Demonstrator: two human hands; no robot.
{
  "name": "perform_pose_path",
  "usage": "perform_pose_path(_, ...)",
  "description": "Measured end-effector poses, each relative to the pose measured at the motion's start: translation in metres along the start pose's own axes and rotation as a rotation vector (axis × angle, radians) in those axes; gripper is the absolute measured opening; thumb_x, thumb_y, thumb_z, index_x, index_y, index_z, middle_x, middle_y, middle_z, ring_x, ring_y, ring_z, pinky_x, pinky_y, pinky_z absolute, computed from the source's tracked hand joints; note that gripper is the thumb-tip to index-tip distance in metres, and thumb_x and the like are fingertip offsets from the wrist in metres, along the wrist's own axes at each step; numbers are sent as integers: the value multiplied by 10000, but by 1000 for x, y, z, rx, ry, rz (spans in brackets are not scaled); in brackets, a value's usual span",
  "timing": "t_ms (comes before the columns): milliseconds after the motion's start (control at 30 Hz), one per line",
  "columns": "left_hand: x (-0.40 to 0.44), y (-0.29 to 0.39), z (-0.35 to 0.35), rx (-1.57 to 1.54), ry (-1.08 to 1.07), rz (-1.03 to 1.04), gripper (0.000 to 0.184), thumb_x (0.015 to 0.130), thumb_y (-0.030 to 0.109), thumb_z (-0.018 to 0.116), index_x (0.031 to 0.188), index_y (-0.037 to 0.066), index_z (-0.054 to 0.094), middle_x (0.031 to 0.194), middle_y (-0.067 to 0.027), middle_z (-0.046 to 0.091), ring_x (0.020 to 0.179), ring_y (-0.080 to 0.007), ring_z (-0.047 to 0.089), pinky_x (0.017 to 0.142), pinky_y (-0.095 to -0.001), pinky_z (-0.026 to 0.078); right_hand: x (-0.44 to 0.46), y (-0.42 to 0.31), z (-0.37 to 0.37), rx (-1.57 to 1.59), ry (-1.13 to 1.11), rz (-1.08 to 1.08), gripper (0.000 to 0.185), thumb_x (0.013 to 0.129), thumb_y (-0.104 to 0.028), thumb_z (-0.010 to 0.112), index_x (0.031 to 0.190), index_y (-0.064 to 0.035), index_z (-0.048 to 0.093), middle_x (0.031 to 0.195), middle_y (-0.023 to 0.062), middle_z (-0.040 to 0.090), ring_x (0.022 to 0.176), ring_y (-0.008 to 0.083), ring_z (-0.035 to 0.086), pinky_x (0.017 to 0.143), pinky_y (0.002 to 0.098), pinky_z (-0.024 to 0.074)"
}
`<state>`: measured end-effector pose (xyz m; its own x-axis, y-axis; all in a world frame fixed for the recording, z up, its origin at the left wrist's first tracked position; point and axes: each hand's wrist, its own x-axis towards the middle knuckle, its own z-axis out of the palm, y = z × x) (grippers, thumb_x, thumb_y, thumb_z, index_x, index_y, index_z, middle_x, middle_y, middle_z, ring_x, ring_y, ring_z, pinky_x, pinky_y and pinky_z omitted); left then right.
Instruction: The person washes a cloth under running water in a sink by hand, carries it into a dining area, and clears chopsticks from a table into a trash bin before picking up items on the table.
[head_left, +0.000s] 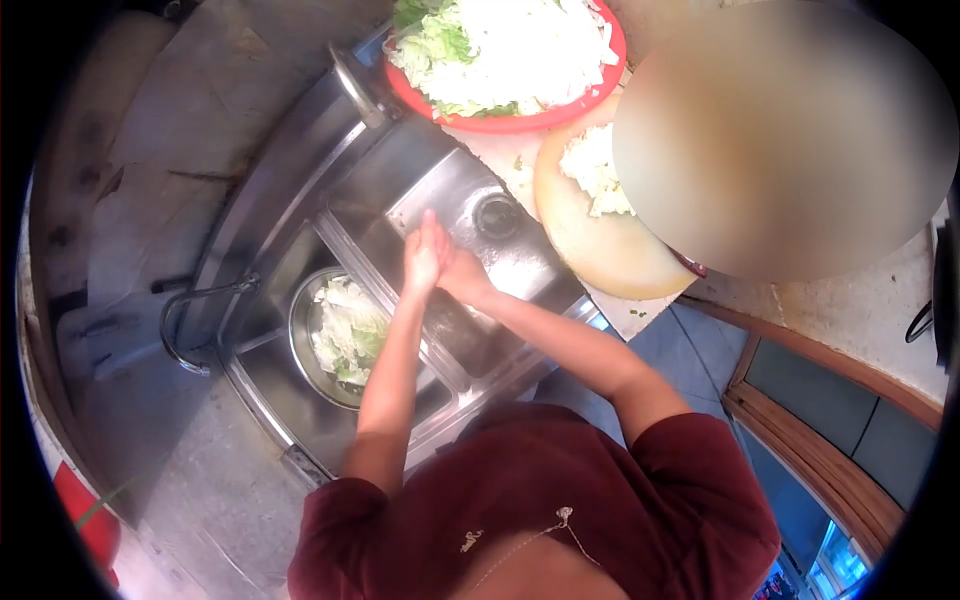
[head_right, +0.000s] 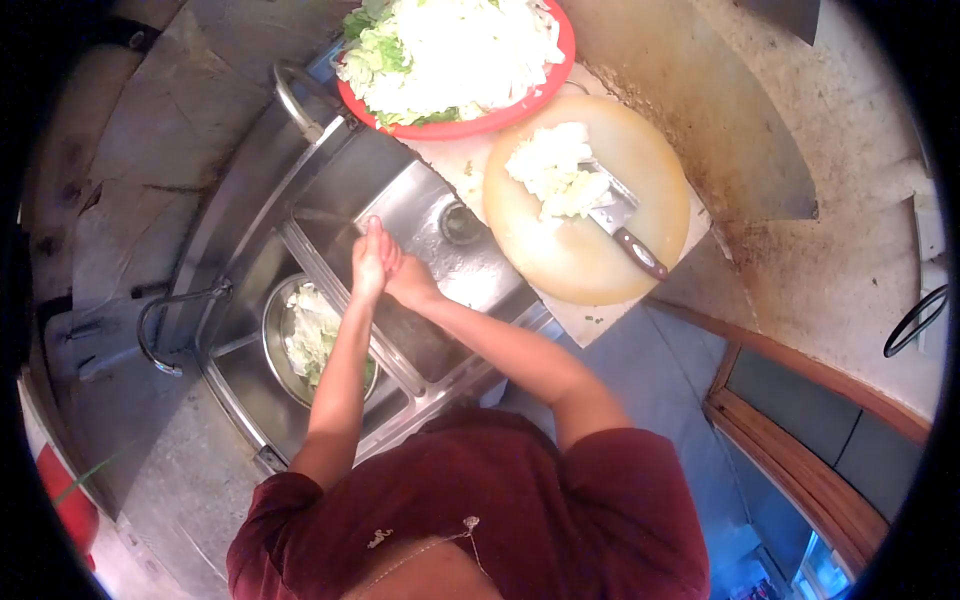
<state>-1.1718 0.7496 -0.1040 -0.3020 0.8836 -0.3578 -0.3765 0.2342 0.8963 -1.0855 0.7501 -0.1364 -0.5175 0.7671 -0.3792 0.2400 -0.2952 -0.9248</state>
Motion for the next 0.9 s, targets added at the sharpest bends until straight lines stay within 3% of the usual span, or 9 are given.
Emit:
perform_pose_path(167, 4, -50, -8, 171, 290, 24, 557, 923, 450, 342, 492, 98, 325, 432, -20, 345, 384, -119, 320, 391, -266, 281, 9, 47, 7, -397, 44, 129, 463, 803, -395, 473, 1067, -21, 544, 922, 235, 591, 901, 367, 567, 757, 416, 439)
perform_pose_path(200, 3, -56, -8, 157, 319, 19, 553, 922, 450, 343, 497, 96, 327, 434, -21, 350, 385, -120, 320, 393, -268, 284, 7, 48, 9, -447, 88, 139, 316, 789, -306, 496, 880, -35, 630, 881, 199, 625, 901, 341, 590, 807, 412, 447)
perform_pose_path(467, 15, -129, -24, -134, 581, -115, 517, 898, 456, 402, 554, 70, 399, 463, -21, 377, 391, -149, 363, 380, -297, 349, -9, 87, 4, -935, 103, -59, 248, 823, -233, 446, 842, -38, 599, 698, 166, 620, 647, 318, 618, 581, 428, 491)
perform_pose_path(567, 18, -149, -31, -465, 330, -385, 485, 891, 528, 314, 702, 98, 434, 651, -38, 432, 615, -177, 410, 586, -347, 387, -42, 60, -10, -982, 92, -115, 208, 761, -208, 497, 831, -40, 597, 719, 169, 617, 664, 293, 611, 590, 421, 487)
perform_pose_path(633, 16, -152, -39, -185, 155, -415, 635, 843, 636, 288, 941, 56, 529, 815, -71, 560, 765, -229, 508, 731, -378, 426, -30, 92, -10, -932, 269, -245, 247, 750, -251, 525, 855, -41, 599, 763, 172, 614, 764, 313, 592, 656, 395, 484)
perform_pose_path(700, -18, -105, -25, -150, -44, -441, 704, 812, 671, 310, 1082, 54, 513, 946, -70, 590, 910, -224, 554, 775, -361, 448, -80, 14, -34, -715, 411, -89, 181, 769, -199, 523, 870, -79, 612, 884, 170, 593, 855, 331, 576, 728, 414, 467)
perform_pose_path(767, -9, -117, -48, 322, -193, -336, 508, 869, 490, 434, 1060, 30, 530, 960, -77, 585, 845, -197, 572, 724, -316, 465, -102, -5, -52, -795, 266, -112, 357, 733, -233, 588, 1032, -49, 521, 942, 200, 561, 885, 351, 566, 736, 424, 466)
perform_pose_path(833, -29, -101, -32, 416, -379, -5, 268, 871, 229, 482, 1008, 12, 561, 924, -80, 585, 783, -159, 555, 667, -277, 464, -149, -26, -86, -455, 158, -182, 353, 750, -262, 581, 1006, -45, 473, 946, 149, 563, 878, 322, 566, 702, 401, 456)
perform_pose_path(900, -18, -109, -28, 688, -301, -5, 280, 869, 249, 487, 958, -3, 572, 874, -68, 575, 736, -155, 543, 601, -266, 460, -174, 11, -114, -135, 192, -585, 423, 800, -361, 574, 1033, -26, 462, 797, 89, 562, 615, 220, 561, 541, 354, 449)
